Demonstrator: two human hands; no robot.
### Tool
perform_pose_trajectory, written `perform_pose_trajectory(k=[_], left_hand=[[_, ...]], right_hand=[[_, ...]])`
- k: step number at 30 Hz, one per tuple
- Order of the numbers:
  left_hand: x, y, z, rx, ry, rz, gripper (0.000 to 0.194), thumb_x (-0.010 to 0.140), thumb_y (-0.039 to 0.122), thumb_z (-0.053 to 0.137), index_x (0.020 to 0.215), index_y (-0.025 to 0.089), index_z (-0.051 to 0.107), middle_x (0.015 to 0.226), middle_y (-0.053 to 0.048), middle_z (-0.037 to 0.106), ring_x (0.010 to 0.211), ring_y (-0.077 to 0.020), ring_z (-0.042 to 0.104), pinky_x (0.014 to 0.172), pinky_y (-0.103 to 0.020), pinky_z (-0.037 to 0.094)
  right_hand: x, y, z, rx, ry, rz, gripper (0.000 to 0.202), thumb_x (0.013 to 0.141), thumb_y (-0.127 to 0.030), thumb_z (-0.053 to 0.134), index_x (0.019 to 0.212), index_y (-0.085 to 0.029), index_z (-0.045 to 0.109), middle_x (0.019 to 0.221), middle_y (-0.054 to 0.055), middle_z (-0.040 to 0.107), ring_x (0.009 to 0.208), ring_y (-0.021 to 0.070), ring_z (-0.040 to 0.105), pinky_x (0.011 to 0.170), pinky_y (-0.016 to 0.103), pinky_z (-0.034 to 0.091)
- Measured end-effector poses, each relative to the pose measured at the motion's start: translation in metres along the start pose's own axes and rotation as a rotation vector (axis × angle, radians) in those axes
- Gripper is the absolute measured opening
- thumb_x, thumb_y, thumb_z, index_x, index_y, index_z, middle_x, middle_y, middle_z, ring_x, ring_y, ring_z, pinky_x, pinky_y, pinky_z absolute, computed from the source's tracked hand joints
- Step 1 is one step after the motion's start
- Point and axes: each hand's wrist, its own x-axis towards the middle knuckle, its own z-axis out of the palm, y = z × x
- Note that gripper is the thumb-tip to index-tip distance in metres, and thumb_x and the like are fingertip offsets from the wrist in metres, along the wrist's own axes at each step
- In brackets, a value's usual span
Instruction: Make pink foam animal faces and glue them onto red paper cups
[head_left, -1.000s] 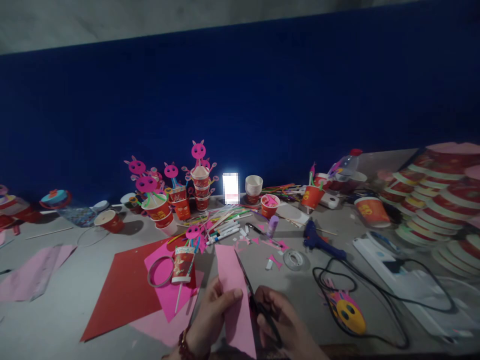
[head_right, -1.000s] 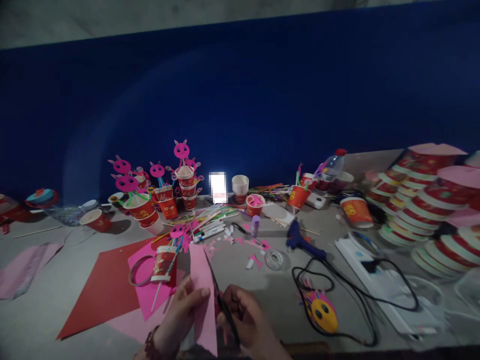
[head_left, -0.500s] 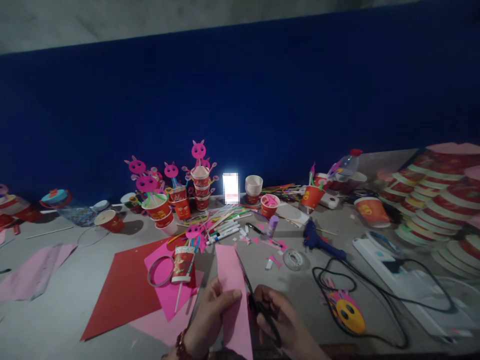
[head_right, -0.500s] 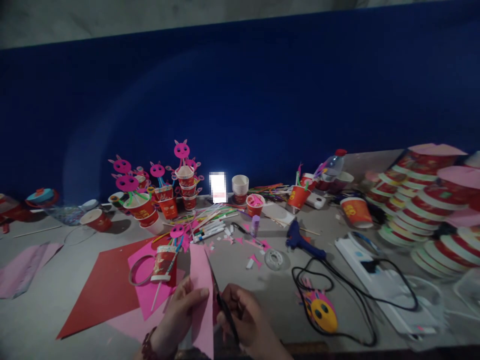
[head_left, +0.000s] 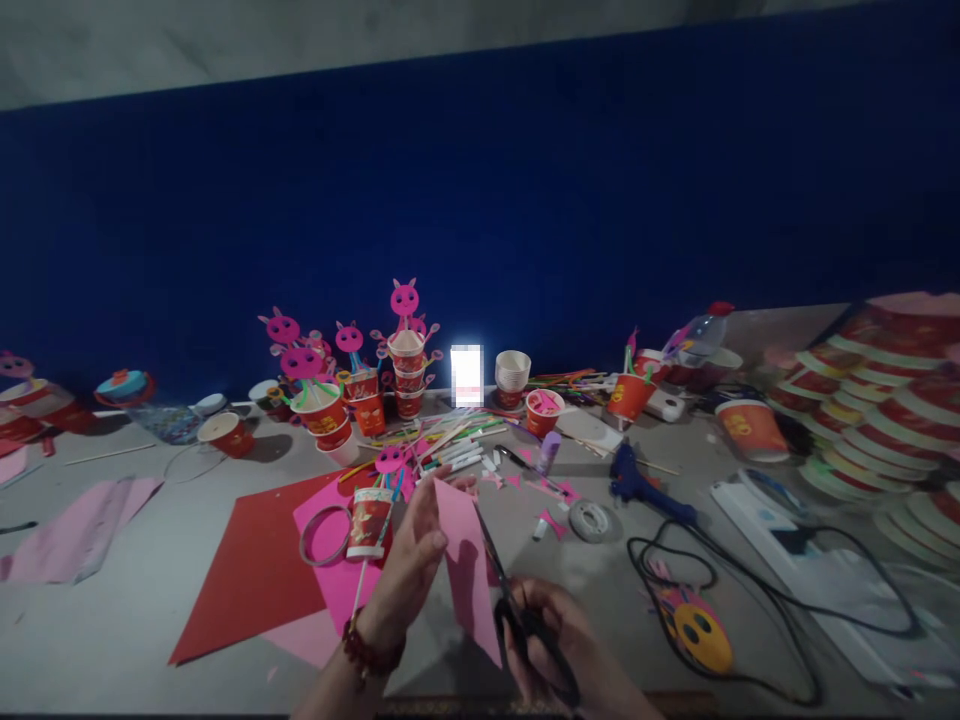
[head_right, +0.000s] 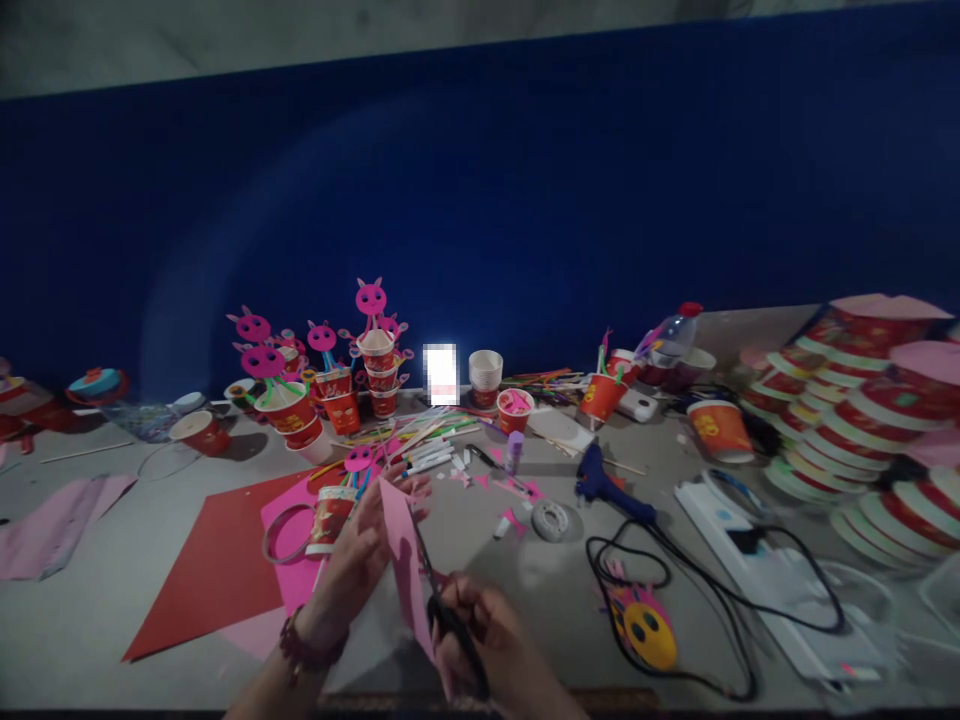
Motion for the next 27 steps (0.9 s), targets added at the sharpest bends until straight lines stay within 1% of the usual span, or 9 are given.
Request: perform_pose_trajectory(k=[3, 5, 10, 13, 15, 17, 21, 24, 27], left_hand=[[0.013, 0.011, 0.003, -0.019, -0.135, -0.007, 0.090, 0.063, 0.043, 0.088, 0.142, 0.026, 0.048, 0.129, -0.013, 0.063, 0.123, -0.0353, 0.057, 0.108, -0.046, 0.040], [0.018, 0.015, 0.007, -0.060, -0.193, -0.053, 0.091, 0.063, 0.041, 0.088, 0.143, 0.027, 0.046, 0.130, -0.013, 0.062, 0.120, -0.0344, 0.059, 0.106, -0.046, 0.041], [0.020, 0.011, 0.009, -0.159, -0.270, -0.173, 0.079, 0.064, 0.037, 0.087, 0.135, 0.023, 0.055, 0.126, -0.013, 0.065, 0.099, -0.0252, 0.067, 0.095, -0.041, 0.051], [0.016, 0.007, 0.006, -0.137, -0.241, -0.229, 0.061, 0.063, 0.031, 0.088, 0.119, 0.020, 0.066, 0.115, -0.011, 0.069, 0.085, -0.0207, 0.069, 0.076, -0.032, 0.057], [0.014, 0.005, 0.004, -0.100, -0.197, -0.271, 0.043, 0.063, 0.033, 0.088, 0.099, 0.014, 0.073, 0.095, -0.010, 0.073, 0.075, -0.0198, 0.069, 0.061, -0.026, 0.056], [0.011, 0.004, 0.004, -0.067, -0.138, -0.297, 0.035, 0.063, 0.037, 0.088, 0.082, 0.011, 0.073, 0.077, -0.008, 0.072, 0.063, -0.0168, 0.067, 0.052, -0.022, 0.052], [0.006, 0.004, 0.010, -0.037, -0.052, -0.297, 0.038, 0.060, 0.040, 0.090, 0.079, 0.012, 0.073, 0.072, -0.006, 0.073, 0.051, -0.0114, 0.061, 0.049, -0.020, 0.050], [0.003, 0.004, 0.014, -0.014, -0.009, -0.246, 0.038, 0.059, 0.041, 0.090, 0.079, 0.012, 0.073, 0.069, -0.005, 0.072, 0.054, -0.0116, 0.062, 0.052, -0.020, 0.050], [0.001, 0.003, 0.014, 0.033, 0.031, -0.203, 0.037, 0.061, 0.041, 0.090, 0.077, 0.012, 0.073, 0.070, -0.006, 0.072, 0.059, -0.0121, 0.063, 0.053, -0.019, 0.048]], right_hand=[[-0.001, 0.004, 0.000, 0.075, 0.012, -0.012, 0.069, 0.045, -0.081, 0.077, 0.065, -0.021, 0.050, 0.041, -0.008, 0.049, 0.027, 0.0039, 0.034, 0.029, 0.016, 0.019], [-0.003, 0.002, 0.001, 0.087, -0.023, 0.011, 0.064, 0.052, -0.076, 0.078, 0.069, -0.021, 0.050, 0.043, -0.008, 0.051, 0.029, 0.0043, 0.037, 0.030, 0.015, 0.022], [-0.003, -0.001, -0.001, 0.069, -0.051, 0.038, 0.054, 0.067, -0.065, 0.077, 0.073, -0.022, 0.046, 0.045, -0.009, 0.051, 0.031, 0.0038, 0.038, 0.030, 0.013, 0.024], [0.000, 0.003, -0.002, 0.098, -0.058, 0.034, 0.057, 0.062, -0.067, 0.079, 0.071, -0.021, 0.047, 0.041, -0.009, 0.051, 0.027, 0.0029, 0.034, 0.027, 0.013, 0.020], [0.001, 0.005, -0.002, 0.135, -0.038, 0.034, 0.063, 0.053, -0.072, 0.081, 0.070, -0.021, 0.048, 0.043, -0.009, 0.053, 0.027, 0.0022, 0.035, 0.027, 0.012, 0.022], [0.001, 0.005, -0.002, 0.158, -0.021, 0.050, 0.067, 0.047, -0.073, 0.083, 0.070, -0.020, 0.048, 0.046, -0.009, 0.052, 0.029, 0.0023, 0.039, 0.029, 0.012, 0.024], [-0.001, -0.001, 0.000, 0.176, -0.027, 0.072, 0.065, 0.050, -0.068, 0.085, 0.071, -0.020, 0.047, 0.057, -0.008, 0.055, 0.034, 0.0015, 0.042, 0.032, 0.012, 0.029], [-0.001, -0.004, 0.004, 0.203, -0.009, 0.047, 0.064, 0.052, -0.071, 0.082, 0.071, -0.020, 0.048, 0.056, -0.008, 0.053, 0.033, 0.0012, 0.040, 0.034, 0.013, 0.033], [-0.002, -0.006, 0.007, 0.203, -0.008, 0.056, 0.063, 0.054, -0.071, 0.081, 0.069, -0.020, 0.047, 0.051, -0.009, 0.050, 0.032, 0.0018, 0.037, 0.033, 0.013, 0.029]])
